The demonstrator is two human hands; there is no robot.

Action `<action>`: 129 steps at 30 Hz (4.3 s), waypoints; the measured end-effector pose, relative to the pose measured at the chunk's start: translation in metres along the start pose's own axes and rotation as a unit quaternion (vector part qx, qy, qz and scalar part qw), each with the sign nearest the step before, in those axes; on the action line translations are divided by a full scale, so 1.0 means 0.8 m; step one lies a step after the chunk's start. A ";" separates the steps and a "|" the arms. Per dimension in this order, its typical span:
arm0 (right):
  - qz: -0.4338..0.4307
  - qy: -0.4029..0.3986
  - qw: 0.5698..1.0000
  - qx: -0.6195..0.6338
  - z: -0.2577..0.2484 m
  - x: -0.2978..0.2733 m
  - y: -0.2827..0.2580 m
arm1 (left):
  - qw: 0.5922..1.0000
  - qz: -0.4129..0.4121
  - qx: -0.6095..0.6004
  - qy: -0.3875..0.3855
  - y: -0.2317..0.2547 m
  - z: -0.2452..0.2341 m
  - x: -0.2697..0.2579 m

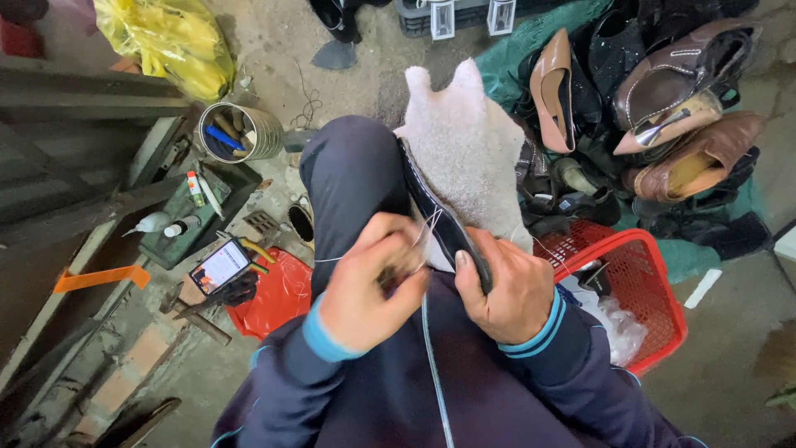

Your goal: Hand-stitching a shoe sole to the upper part of a shoe using a needle and thread.

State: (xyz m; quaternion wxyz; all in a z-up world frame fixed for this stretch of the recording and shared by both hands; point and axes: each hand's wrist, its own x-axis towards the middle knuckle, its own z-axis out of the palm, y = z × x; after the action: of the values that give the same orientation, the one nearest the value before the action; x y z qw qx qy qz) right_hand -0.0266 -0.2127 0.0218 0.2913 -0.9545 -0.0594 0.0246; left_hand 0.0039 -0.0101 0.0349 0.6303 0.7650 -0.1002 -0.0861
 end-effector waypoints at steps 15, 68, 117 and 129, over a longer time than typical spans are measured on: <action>0.072 0.089 0.986 0.118 -0.048 0.019 0.025 | 0.548 -0.709 0.444 -0.019 -0.230 -0.278 -0.327; 0.112 -0.024 0.977 0.179 -0.028 0.014 0.017 | 0.989 0.007 0.145 0.004 -0.035 0.045 -0.007; -0.066 0.038 0.996 -0.040 -0.007 0.011 -0.022 | 0.948 0.054 0.265 -0.165 -0.022 -0.038 0.029; -0.087 0.049 0.991 -0.094 0.003 0.004 -0.018 | 0.943 0.057 0.287 -0.157 -0.040 -0.018 0.022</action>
State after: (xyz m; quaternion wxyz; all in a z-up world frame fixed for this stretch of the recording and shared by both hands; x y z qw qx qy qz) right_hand -0.0252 -0.1994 0.0281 0.2037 -0.9688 -0.1305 -0.0530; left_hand 0.0257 0.0047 0.0061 0.3645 0.8830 -0.2620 -0.1371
